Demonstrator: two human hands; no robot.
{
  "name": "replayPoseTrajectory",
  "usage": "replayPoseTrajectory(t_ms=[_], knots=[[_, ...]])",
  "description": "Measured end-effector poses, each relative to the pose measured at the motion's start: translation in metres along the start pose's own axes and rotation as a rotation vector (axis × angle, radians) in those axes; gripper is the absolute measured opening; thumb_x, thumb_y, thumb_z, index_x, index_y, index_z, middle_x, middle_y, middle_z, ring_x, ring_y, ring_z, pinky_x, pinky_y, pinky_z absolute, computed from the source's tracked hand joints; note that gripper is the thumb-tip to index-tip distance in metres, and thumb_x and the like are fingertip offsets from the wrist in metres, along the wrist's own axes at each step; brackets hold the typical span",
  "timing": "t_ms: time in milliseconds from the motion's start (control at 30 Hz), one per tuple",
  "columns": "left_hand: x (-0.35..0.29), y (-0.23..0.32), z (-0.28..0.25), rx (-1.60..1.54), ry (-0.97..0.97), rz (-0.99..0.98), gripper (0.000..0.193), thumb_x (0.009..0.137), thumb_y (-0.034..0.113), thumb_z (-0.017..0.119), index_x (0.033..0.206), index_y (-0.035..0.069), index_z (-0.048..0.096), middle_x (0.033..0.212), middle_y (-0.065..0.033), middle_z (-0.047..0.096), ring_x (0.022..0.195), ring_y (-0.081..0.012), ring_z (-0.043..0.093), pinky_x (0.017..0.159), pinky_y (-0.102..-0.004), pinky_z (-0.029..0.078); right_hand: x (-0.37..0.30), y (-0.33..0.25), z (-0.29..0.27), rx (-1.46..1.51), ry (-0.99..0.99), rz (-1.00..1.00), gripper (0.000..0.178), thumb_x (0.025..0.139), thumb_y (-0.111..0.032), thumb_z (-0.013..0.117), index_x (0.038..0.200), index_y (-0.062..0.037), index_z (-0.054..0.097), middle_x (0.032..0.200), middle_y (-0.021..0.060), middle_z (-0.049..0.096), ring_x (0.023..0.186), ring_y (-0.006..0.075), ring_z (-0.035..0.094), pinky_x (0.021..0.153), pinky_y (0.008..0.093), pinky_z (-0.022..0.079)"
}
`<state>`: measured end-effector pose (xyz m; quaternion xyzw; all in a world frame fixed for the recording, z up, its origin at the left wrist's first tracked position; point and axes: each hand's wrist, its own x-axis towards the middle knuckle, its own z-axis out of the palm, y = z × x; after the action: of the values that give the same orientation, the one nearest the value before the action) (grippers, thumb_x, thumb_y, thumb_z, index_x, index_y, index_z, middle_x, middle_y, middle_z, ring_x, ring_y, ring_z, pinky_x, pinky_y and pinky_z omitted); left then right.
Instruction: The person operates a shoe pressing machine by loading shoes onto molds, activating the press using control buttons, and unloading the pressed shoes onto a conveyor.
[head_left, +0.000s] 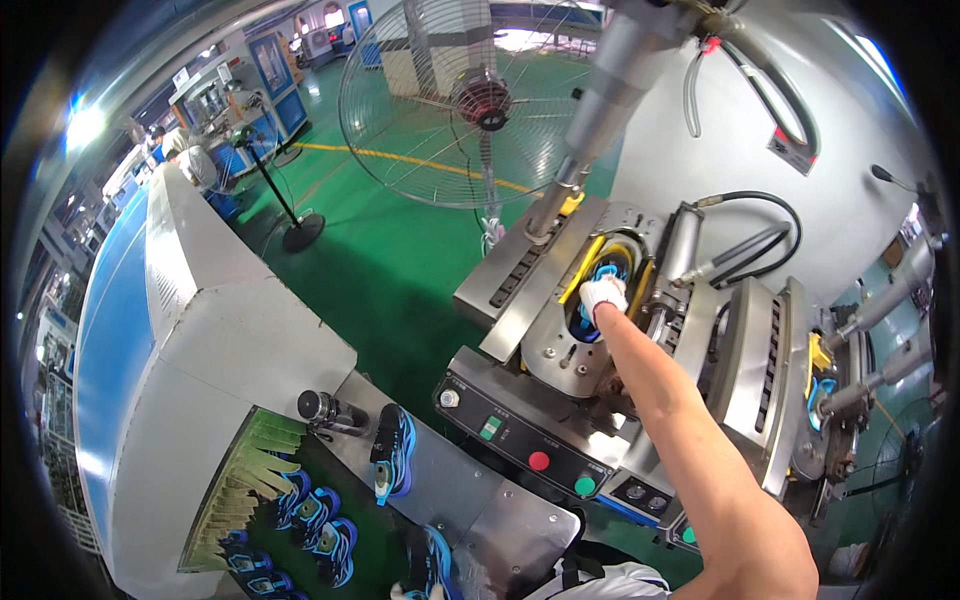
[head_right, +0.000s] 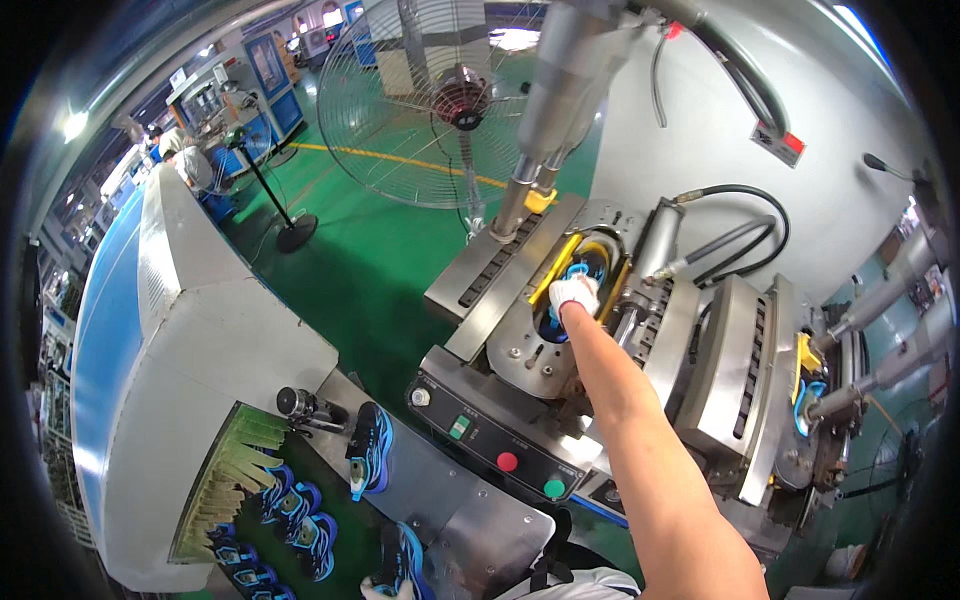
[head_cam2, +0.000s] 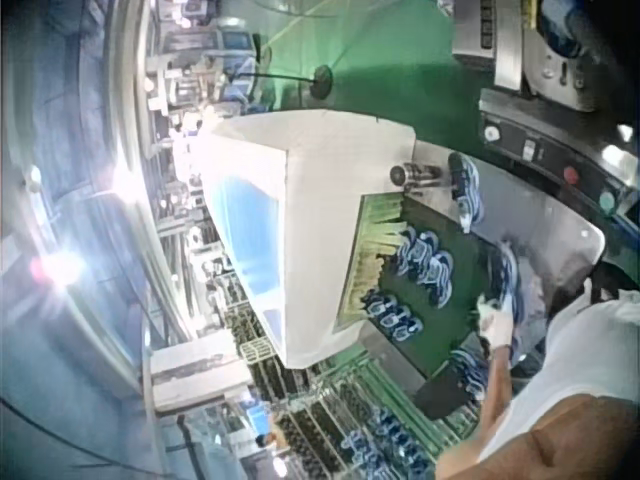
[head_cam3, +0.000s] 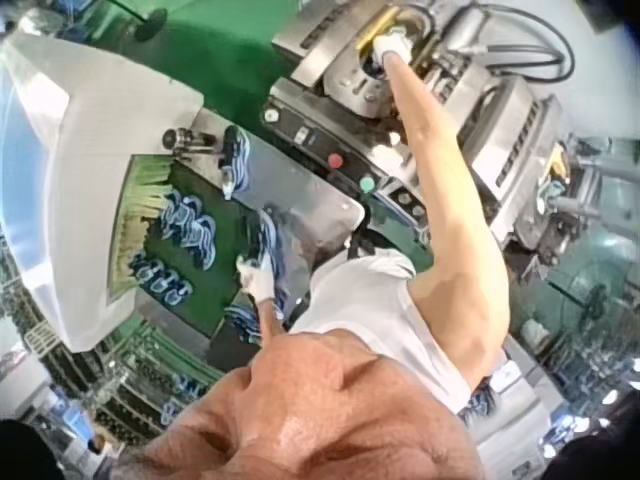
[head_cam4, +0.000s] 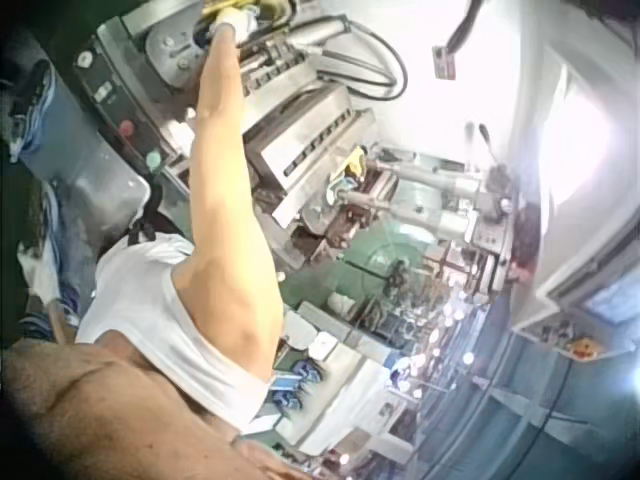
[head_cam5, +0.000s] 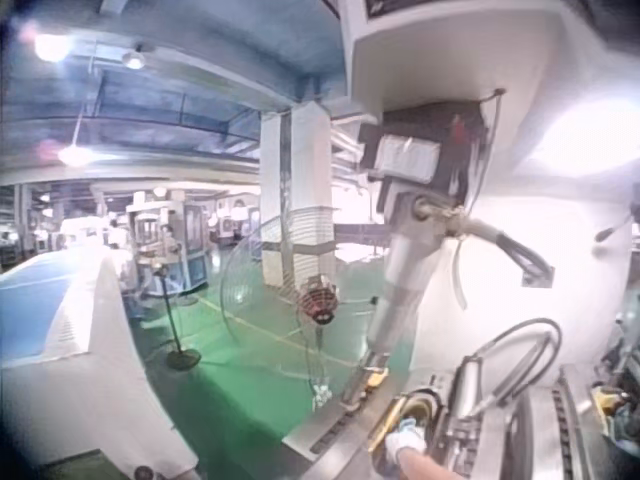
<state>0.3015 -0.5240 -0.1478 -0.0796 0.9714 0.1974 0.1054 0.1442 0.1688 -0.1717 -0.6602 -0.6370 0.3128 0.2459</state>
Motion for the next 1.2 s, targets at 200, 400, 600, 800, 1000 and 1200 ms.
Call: replayPoseTrajectory(t_ms=[200, 400, 600, 800, 1000, 1200], knots=[[-0.19, -0.125, 0.081, -0.212, 0.439, -0.4, 0.077, 0.074, 0.022, 0.089, 0.137, 0.002, 0.049, 0.109, -0.015, 0.069, 0.095, -0.0319, 0.068, 0.094, -0.0417, 0.052, -0.011, -0.008, 0.037, -1.074, -0.22, -1.073, 0.027, 0.091, -0.033, 0.057, 0.095, -0.0141, 0.076, 0.095, 0.0128, 0.073, 0.089, 0.0312, 0.069, 0.083, 0.0414, 0.054], [-0.138, -0.065, 0.146, 0.108, 0.215, -0.119, 0.069, 0.085, 0.034, 0.08, 0.142, 0.01, 0.05, 0.117, -0.0144, 0.069, 0.097, -0.0283, 0.068, 0.085, -0.0398, 0.055, 0.153, -0.037, -0.107, 0.394, -0.968, 0.258, 0.031, 0.091, -0.034, 0.072, 0.117, -0.0176, 0.07, 0.113, 0.0009, 0.072, 0.1, 0.0204, 0.067, 0.092, 0.0404, 0.054], [-0.167, -0.048, 0.117, -0.509, 0.254, -0.448, 0.077, 0.082, 0.032, 0.083, 0.144, 0.006, 0.046, 0.126, -0.0174, 0.065, 0.113, -0.0323, 0.065, 0.098, -0.0396, 0.051, -0.199, 0.002, -0.206, -0.043, -0.523, -0.868, 0.08, 0.093, -0.04, 0.07, 0.154, -0.0001, 0.037, 0.156, 0.0193, 0.042, 0.141, 0.029, 0.043, 0.117, 0.0408, 0.035], [-0.146, -0.037, 0.092, -0.49, 0.03, -0.064, 0.084, 0.082, 0.039, 0.081, 0.145, -0.001, 0.042, 0.144, -0.0245, 0.047, 0.133, -0.0406, 0.049, 0.112, -0.0439, 0.041, -0.285, 0.141, -0.192, -1.566, -0.298, -0.973, 0.108, 0.082, -0.046, 0.067, 0.159, 0.0079, 0.015, 0.163, 0.0316, 0.022, 0.154, 0.0376, 0.022, 0.126, 0.0435, 0.016], [-0.061, -0.118, -0.001, -0.559, 0.352, -0.007, 0.073, 0.088, 0.016, 0.076, 0.147, -0.003, 0.038, 0.146, -0.0231, 0.047, 0.131, -0.0341, 0.053, 0.108, -0.0402, 0.046, -0.203, 0.2, -0.188, -1.132, -0.549, -1.05, 0.068, 0.087, -0.047, 0.067, 0.131, 0.0043, 0.059, 0.127, 0.0256, 0.065, 0.124, 0.0414, 0.058, 0.106, 0.0507, 0.043], [0.082, -0.242, -0.061, -0.078, 0.601, -0.285, 0.085, 0.091, 0.033, 0.072, 0.156, -0.001, 0.029, 0.155, -0.0278, 0.038, 0.135, -0.0438, 0.047, 0.109, -0.0508, 0.042, -0.298, 0.255, -0.266, -0.88, -0.768, -0.869, 0.101, 0.082, -0.038, 0.076, 0.157, 0.0059, 0.025, 0.158, 0.028, 0.038, 0.143, 0.0395, 0.043, 0.117, 0.0425, 0.035]])
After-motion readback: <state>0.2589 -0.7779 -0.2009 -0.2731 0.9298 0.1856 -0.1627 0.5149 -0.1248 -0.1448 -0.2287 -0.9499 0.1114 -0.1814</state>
